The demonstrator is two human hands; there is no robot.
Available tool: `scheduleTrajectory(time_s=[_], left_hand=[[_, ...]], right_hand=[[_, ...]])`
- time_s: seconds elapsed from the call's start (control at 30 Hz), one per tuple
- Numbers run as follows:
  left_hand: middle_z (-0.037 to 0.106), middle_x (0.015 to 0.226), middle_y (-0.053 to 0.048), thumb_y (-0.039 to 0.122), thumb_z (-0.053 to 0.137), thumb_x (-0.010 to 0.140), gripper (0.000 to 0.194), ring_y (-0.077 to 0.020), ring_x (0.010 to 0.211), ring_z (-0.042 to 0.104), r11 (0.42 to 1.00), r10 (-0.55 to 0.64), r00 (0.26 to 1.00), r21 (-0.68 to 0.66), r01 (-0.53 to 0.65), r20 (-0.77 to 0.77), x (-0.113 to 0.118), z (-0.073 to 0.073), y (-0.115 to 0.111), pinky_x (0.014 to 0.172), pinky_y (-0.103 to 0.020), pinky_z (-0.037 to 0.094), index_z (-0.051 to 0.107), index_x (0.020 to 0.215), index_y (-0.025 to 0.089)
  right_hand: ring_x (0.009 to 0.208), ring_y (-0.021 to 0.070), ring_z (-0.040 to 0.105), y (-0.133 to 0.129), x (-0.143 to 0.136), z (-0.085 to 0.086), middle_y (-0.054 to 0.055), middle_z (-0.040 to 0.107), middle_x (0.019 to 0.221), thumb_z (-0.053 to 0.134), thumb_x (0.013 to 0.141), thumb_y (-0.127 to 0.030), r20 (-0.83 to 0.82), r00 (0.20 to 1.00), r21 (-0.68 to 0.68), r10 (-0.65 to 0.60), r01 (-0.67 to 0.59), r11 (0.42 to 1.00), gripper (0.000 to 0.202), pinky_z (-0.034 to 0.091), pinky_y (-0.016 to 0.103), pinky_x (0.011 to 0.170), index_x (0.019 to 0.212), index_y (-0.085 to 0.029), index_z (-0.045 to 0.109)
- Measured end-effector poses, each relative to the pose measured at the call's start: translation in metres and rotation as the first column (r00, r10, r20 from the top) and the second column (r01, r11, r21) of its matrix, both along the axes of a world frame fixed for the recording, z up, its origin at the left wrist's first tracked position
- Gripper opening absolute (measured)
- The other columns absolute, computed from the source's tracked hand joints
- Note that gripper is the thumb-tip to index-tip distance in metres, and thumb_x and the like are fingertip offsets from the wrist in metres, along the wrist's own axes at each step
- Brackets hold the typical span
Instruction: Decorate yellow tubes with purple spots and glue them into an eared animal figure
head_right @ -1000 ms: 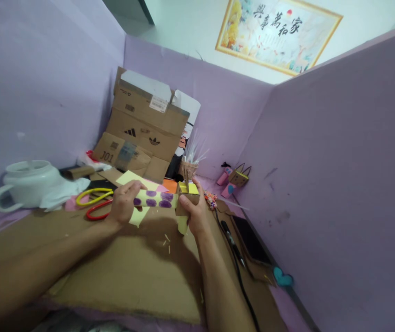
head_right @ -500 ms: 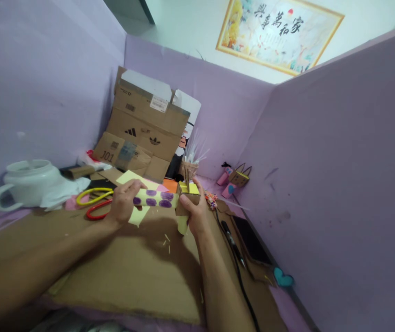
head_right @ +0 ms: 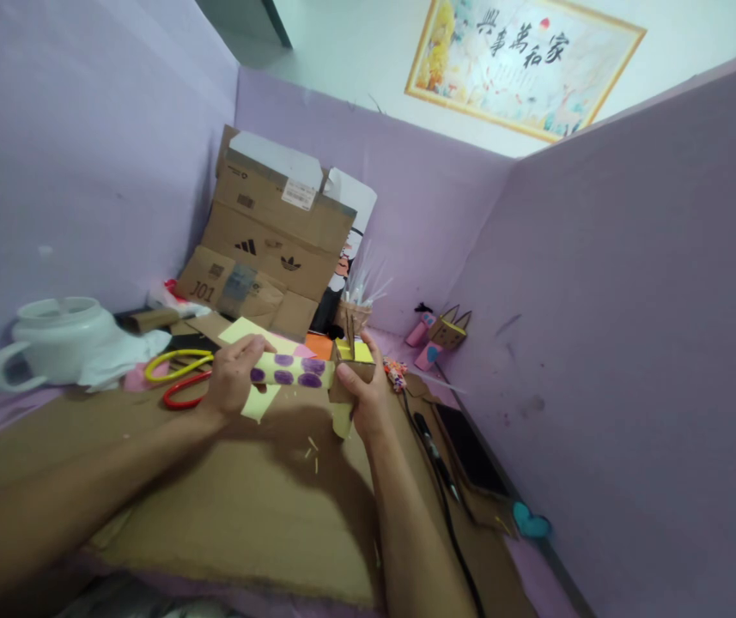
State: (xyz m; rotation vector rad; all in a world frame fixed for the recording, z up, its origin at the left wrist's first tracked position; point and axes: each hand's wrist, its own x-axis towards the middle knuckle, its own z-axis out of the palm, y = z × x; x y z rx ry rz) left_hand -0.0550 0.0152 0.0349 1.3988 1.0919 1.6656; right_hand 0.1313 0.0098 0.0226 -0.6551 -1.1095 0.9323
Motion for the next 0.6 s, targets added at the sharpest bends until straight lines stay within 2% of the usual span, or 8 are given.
scheduleTrajectory(time_s=[0.27,0.6], left_hand=[[0.047,0.054,0.002,0.046,0.048,0.077,0.034,-0.0116,0.042,0.046,1.000,-0.001,1.000,-0.002,0.001,0.008,-0.0006,0.0010,-0.0013,0.030,-0.021,0.040,0.059,0.066,0.016],[0.047,0.054,0.002,0.045,0.048,0.077,0.033,-0.0119,0.043,0.046,1.000,0.000,1.000,-0.006,0.000,0.005,-0.0004,0.0008,-0.0023,0.031,-0.021,0.041,0.058,0.065,0.016]], right_hand=[[0.073,0.0190,0.064,0.0000,0.0000,-0.0005,0.000,0.070,0.084,0.078,0.060,-0.027,-0.018,1.000,-0.015,0.002,-0.002,1.000,0.073,0.050,0.030,0.065,0.127,-0.025,0.049],[0.074,0.0195,0.065,0.0009,0.0012,-0.0017,0.002,0.070,0.090,0.078,0.060,-0.029,0.002,1.000,-0.017,-0.005,0.005,1.000,0.074,0.050,0.030,0.064,0.127,-0.025,0.049]])
